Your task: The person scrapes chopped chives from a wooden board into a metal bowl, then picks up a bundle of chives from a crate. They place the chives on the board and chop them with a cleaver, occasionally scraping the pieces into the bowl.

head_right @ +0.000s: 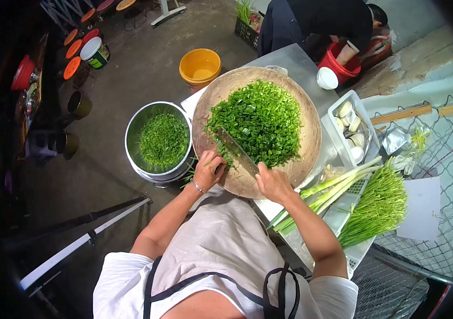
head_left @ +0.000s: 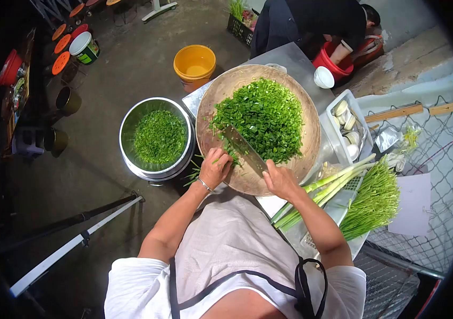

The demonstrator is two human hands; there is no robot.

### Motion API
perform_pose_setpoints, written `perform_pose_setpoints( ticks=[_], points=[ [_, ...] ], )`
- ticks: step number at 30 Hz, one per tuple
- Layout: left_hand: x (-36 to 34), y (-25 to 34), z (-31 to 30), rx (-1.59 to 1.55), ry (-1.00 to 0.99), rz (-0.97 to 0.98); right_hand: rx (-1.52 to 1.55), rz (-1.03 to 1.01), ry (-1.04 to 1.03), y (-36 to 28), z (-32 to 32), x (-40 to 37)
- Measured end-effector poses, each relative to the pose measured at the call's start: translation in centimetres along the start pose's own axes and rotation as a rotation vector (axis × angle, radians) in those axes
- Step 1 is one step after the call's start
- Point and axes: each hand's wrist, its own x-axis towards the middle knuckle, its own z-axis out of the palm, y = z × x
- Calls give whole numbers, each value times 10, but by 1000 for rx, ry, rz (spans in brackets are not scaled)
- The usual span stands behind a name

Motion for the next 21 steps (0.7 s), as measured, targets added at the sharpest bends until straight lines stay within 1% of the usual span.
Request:
perform_pose_setpoints(
  ticks=[1,2,5,8,10,11,14,17,20,21],
  points=[
    [4,-2,4,-8,-6,6,-8,0,13,2,-3,2],
    [12,-4,10,3,10,31,-17,50,-18,3,-8,4],
    [22,-6,16,-13,-24,-30,-13,0,22,5,-9,5],
    [14,0,-5,-16,3,-16,15,-32,52,-5,-21,-3],
    [0,0,-12,-11,4,-54,44,-11,28,-27,-44,-16],
    [-2,-1,-12,-4,9,-40,56,1,19,-34,-50,-20],
    [-3,-4,-8,23,17,3,12,68,-79,-40,-39,-20],
    [-3,-6,-3,53,1,19,-12,28,-35,-20,-4,-10],
    [-9,-5,-8,63,-30,27,-4,34,-77,-25,-20,-8],
    [-6,-5,-12,64,-30,40,19,37,-50,-28,-26,-11]
  ],
)
